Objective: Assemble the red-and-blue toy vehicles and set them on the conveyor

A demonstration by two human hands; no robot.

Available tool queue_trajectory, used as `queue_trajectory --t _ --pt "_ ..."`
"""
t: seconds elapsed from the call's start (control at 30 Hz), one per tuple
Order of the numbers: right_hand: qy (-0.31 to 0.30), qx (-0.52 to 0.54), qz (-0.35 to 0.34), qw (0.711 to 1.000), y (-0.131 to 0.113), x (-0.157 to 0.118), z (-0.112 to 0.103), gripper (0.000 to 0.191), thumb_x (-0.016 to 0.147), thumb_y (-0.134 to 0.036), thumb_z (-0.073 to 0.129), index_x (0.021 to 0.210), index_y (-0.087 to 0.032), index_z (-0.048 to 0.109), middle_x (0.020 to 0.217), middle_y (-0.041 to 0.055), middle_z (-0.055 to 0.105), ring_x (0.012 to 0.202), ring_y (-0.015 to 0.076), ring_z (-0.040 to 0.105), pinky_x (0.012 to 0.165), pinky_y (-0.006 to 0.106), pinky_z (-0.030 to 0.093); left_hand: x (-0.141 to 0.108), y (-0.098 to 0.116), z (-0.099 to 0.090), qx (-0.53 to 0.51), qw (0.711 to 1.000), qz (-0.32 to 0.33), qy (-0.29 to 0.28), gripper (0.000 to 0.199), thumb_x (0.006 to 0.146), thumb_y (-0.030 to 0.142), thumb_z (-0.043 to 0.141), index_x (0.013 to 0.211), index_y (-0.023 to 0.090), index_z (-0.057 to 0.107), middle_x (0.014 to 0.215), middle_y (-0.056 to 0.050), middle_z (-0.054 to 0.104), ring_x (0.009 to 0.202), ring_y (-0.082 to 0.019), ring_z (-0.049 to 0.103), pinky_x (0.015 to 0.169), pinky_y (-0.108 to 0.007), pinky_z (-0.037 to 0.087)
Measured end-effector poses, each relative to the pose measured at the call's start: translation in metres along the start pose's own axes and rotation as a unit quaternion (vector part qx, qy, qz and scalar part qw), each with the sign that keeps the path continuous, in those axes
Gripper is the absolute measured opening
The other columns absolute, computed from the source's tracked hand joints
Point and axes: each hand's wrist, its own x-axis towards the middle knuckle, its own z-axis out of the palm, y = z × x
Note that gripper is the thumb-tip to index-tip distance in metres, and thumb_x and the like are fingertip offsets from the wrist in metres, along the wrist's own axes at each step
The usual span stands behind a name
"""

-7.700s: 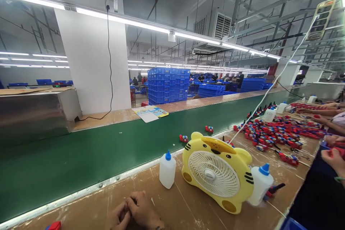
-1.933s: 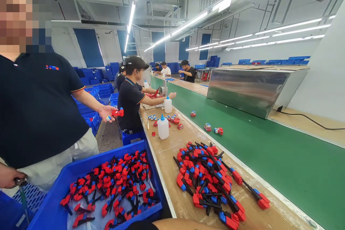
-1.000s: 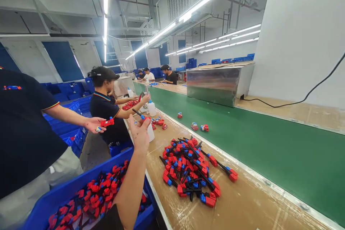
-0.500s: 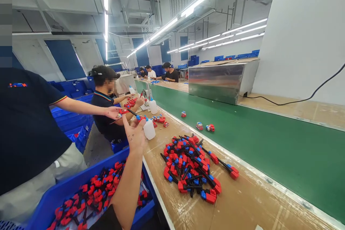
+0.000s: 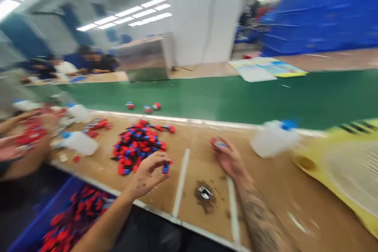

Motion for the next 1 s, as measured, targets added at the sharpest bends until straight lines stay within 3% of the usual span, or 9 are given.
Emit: queue_trajectory --t 0.03,0.07,0.17,0.3,0.47,0.7,0.8,0.87,1.0 --pt "0.068 0.047 -0.002 0.997 -0.005 -0.015 -0.018 0.045 0.066 -0.043 0.081 0.108 -0.030 0.068 0.103 0.0029 0.073 0.080 0.0171 0.069 0.066 0.029 0.054 0.003 -0.003 0.006 0.064 0.994 0.049 -0.069 0.034 0.087 0.017 0.066 0.120 0.024 0.064 0.120 -0.010 0.059 0.114 -0.021 0.058 0.099 -0.035 0.047" --pt "0.099 0.089 0.011 0.991 -0.008 -0.024 -0.029 0.048 0.063 -0.035 0.084 0.108 -0.028 0.068 0.099 0.0020 0.073 0.075 0.0149 0.068 0.064 0.027 0.053 0.008 -0.006 0.010 0.110 0.979 0.103 -0.135 0.037 0.089 0.012 0.059 0.123 0.026 0.062 0.125 -0.010 0.057 0.116 -0.020 0.057 0.099 -0.034 0.048" --pt "0.118 0.150 0.025 0.981 -0.005 -0.021 -0.039 0.054 0.059 -0.026 0.086 0.108 -0.024 0.067 0.098 0.0023 0.073 0.073 0.0128 0.066 0.063 0.023 0.050 0.022 -0.011 0.023 0.219 0.907 0.257 -0.251 0.044 0.090 0.003 0.049 0.124 0.028 0.060 0.128 -0.011 0.054 0.119 -0.022 0.054 0.097 -0.036 0.049" --pt "0.110 0.165 0.020 0.980 -0.001 -0.011 -0.035 0.050 0.061 -0.022 0.086 0.107 -0.023 0.067 0.102 0.0025 0.072 0.075 0.0120 0.065 0.065 0.022 0.048 0.033 0.002 0.040 0.299 0.825 0.364 -0.312 0.038 0.092 0.005 0.048 0.120 0.026 0.062 0.127 -0.013 0.057 0.117 -0.026 0.053 0.094 -0.042 0.050" --pt "0.093 0.172 0.014 0.980 -0.003 -0.014 -0.037 0.051 0.061 -0.023 0.086 0.107 -0.023 0.066 0.105 0.0034 0.071 0.078 0.0126 0.065 0.064 0.022 0.048 0.046 0.009 0.052 0.332 0.785 0.388 -0.351 0.030 0.097 0.013 0.046 0.120 0.025 0.063 0.125 -0.013 0.059 0.115 -0.026 0.052 0.092 -0.041 0.050" --pt "0.088 0.169 0.012 0.981 -0.002 -0.010 -0.038 0.051 0.061 -0.022 0.086 0.108 -0.024 0.066 0.102 0.0020 0.072 0.078 0.0126 0.064 0.064 0.022 0.047 0.050 0.009 0.054 0.336 0.778 0.365 -0.387 0.035 0.096 0.011 0.046 0.124 0.026 0.061 0.129 -0.012 0.058 0.119 -0.026 0.051 0.095 -0.041 0.049" --pt "0.086 0.164 0.007 0.983 -0.002 -0.012 -0.038 0.053 0.061 -0.023 0.086 0.110 -0.024 0.065 0.103 0.0021 0.071 0.080 0.0135 0.065 0.066 0.023 0.048 0.048 0.007 0.052 0.325 0.789 0.345 -0.391 0.038 0.095 0.009 0.047 0.126 0.027 0.060 0.131 -0.011 0.058 0.122 -0.027 0.050 0.098 -0.042 0.048" --pt "0.071 0.168 0.003 0.983 -0.006 -0.015 -0.037 0.053 0.060 -0.024 0.087 0.108 -0.024 0.066 0.107 0.0031 0.071 0.085 0.0153 0.065 0.072 0.025 0.050 0.048 0.005 0.051 0.297 0.818 0.320 -0.375 0.041 0.093 0.008 0.048 0.126 0.029 0.061 0.129 -0.011 0.058 0.120 -0.026 0.052 0.098 -0.041 0.048" --pt "0.001 0.182 -0.011 0.983 -0.023 -0.027 -0.030 0.053 0.057 -0.029 0.090 0.106 -0.022 0.070 0.109 0.0041 0.071 0.094 0.0180 0.066 0.087 0.031 0.050 0.049 -0.001 0.048 0.153 0.919 0.200 -0.305 0.040 0.090 0.009 0.055 0.124 0.029 0.062 0.122 -0.009 0.060 0.111 -0.021 0.059 0.095 -0.035 0.051"
